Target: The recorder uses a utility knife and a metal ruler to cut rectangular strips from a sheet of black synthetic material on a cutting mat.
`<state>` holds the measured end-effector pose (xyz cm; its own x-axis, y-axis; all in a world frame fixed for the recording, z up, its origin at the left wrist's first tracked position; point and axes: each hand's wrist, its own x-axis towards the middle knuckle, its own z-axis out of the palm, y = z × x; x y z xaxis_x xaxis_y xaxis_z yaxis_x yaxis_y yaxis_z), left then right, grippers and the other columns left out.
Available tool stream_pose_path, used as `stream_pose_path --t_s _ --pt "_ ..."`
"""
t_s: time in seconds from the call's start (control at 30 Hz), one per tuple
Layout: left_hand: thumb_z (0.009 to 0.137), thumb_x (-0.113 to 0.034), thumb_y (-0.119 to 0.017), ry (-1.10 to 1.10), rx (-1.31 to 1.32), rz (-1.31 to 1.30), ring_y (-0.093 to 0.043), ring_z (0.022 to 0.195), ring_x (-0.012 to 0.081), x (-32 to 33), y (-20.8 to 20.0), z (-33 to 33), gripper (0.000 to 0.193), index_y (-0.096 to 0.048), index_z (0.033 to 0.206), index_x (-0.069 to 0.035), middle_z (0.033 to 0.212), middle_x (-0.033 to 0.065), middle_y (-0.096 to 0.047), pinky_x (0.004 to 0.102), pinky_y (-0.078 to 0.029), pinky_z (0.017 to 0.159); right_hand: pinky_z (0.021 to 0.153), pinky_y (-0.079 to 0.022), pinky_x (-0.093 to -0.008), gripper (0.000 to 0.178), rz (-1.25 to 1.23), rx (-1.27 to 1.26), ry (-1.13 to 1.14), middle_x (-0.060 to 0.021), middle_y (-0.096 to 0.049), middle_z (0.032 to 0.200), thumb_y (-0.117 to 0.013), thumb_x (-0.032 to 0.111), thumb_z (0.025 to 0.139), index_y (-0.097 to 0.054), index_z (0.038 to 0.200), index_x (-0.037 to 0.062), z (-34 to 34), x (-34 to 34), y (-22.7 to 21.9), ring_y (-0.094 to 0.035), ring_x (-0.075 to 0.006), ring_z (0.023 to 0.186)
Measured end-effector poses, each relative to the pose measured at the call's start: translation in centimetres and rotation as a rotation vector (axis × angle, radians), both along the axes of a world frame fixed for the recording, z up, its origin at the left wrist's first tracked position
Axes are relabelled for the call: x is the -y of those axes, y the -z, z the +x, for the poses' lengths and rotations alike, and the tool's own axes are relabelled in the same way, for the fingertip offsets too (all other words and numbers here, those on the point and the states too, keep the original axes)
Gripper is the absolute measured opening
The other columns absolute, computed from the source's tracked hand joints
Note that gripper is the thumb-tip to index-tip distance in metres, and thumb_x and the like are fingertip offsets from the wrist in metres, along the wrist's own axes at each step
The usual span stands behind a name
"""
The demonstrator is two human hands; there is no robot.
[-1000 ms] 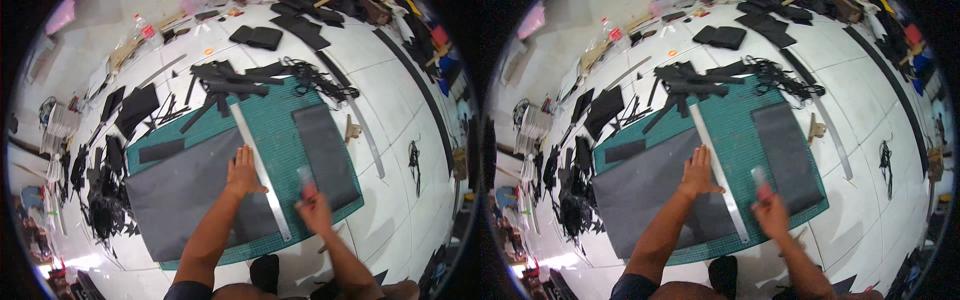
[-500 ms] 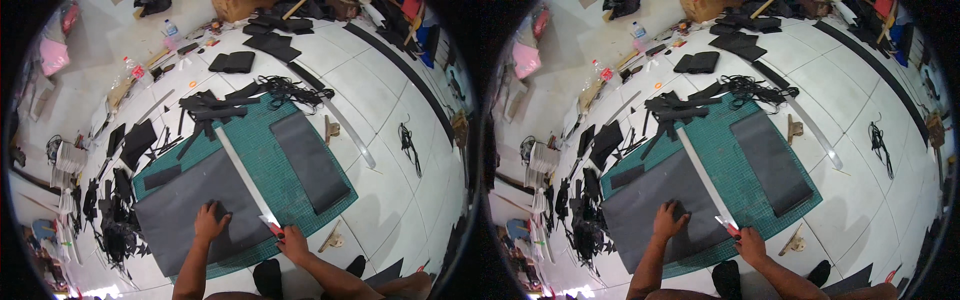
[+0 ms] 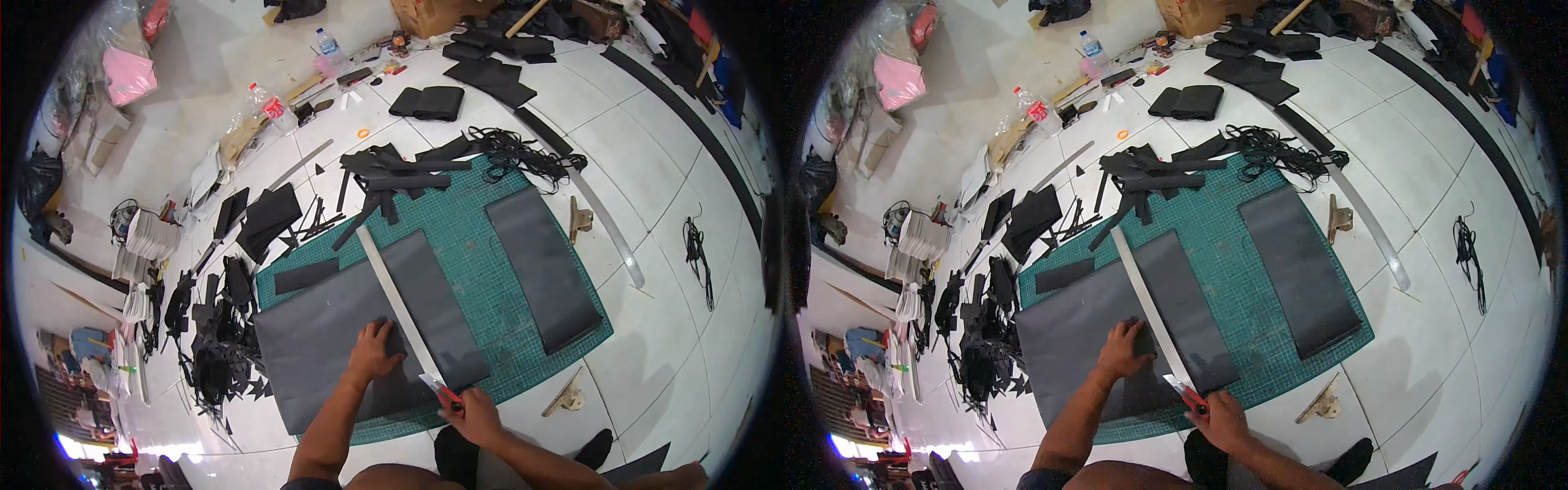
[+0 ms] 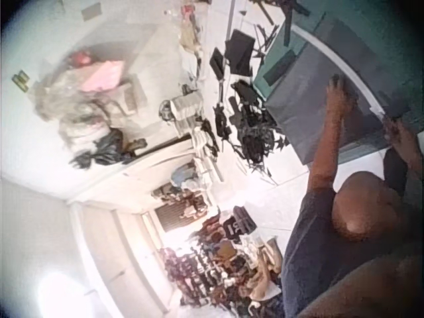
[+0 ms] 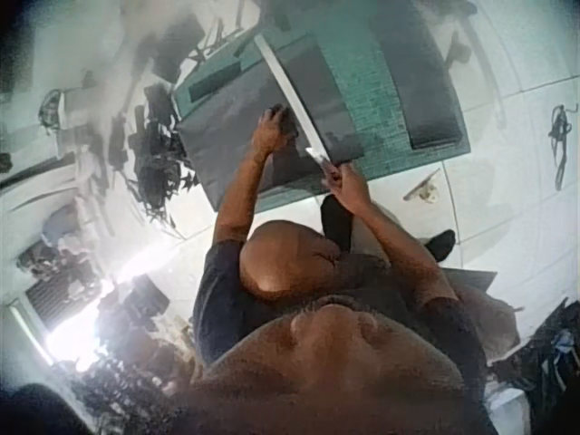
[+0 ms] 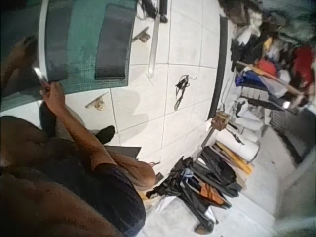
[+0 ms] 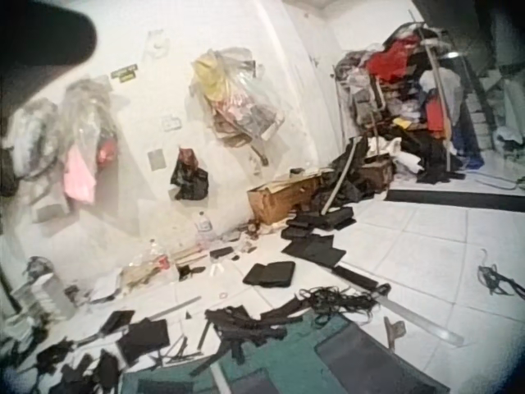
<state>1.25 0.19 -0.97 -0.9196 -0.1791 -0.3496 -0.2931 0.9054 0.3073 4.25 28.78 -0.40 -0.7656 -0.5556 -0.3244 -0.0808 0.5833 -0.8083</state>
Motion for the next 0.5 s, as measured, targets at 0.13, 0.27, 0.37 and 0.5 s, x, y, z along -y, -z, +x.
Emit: stream_pose_path --t_s 0.13,0.27,0.37,0.5 --pt "0.071 -0.035 -0.080 -0.018 0.062 -0.026 -0.038 0.132 0.0358 -0.2 -0.7 0.2 0.087 -0.039 0.145 -0.013 0.145 0.0125 -0.037 0.0448 -0.041 0.107 0.079 -0.045 -0.0486 0.031 -0.035 -0.050 0.235 -0.0251 -0.055 0.099 -0.067 0.022 0.084 -0.054 0.095 -0.0040 -5.4 1.1 0.0 -0.056 -0.0412 0.097" --pt "0.069 -0.033 -0.082 0.019 0.069 -0.057 -0.038 0.132 0.0346 -0.3 -0.7 -0.2 0.090 -0.038 0.146 -0.015 0.145 0.0109 -0.037 0.0445 -0.042 0.107 0.084 -0.046 -0.0486 0.032 0.010 -0.244 0.382 -0.0245 -0.056 0.099 -0.068 0.022 0.082 -0.056 0.098 -0.0029 -11.6 3.6 4.5 -0.056 -0.0423 0.098" --pt "0.067 -0.037 -0.084 -0.019 0.114 -0.032 -0.037 0.133 0.0374 -0.4 -0.4 -0.4 0.095 -0.037 0.146 -0.018 0.144 0.0140 -0.037 0.0464 -0.039 0.108 0.088 -0.046 -0.0489 0.035 0.147 -0.273 0.331 -0.0246 -0.057 0.101 -0.068 0.022 0.080 -0.056 0.101 -0.0039 -12.4 5.9 5.4 -0.055 -0.0433 0.102" --pt "0.066 -0.036 -0.084 -0.044 0.087 -0.035 -0.036 0.134 0.0348 -0.4 -0.7 -0.1 0.092 -0.039 0.145 -0.018 0.144 0.0112 -0.038 0.0463 -0.042 0.106 0.090 -0.047 -0.0484 0.036 0.201 -0.210 0.434 -0.0246 -0.057 0.104 -0.069 0.022 0.080 -0.058 0.102 -0.0039 -11.6 7.8 5.4 -0.055 -0.0422 0.104"
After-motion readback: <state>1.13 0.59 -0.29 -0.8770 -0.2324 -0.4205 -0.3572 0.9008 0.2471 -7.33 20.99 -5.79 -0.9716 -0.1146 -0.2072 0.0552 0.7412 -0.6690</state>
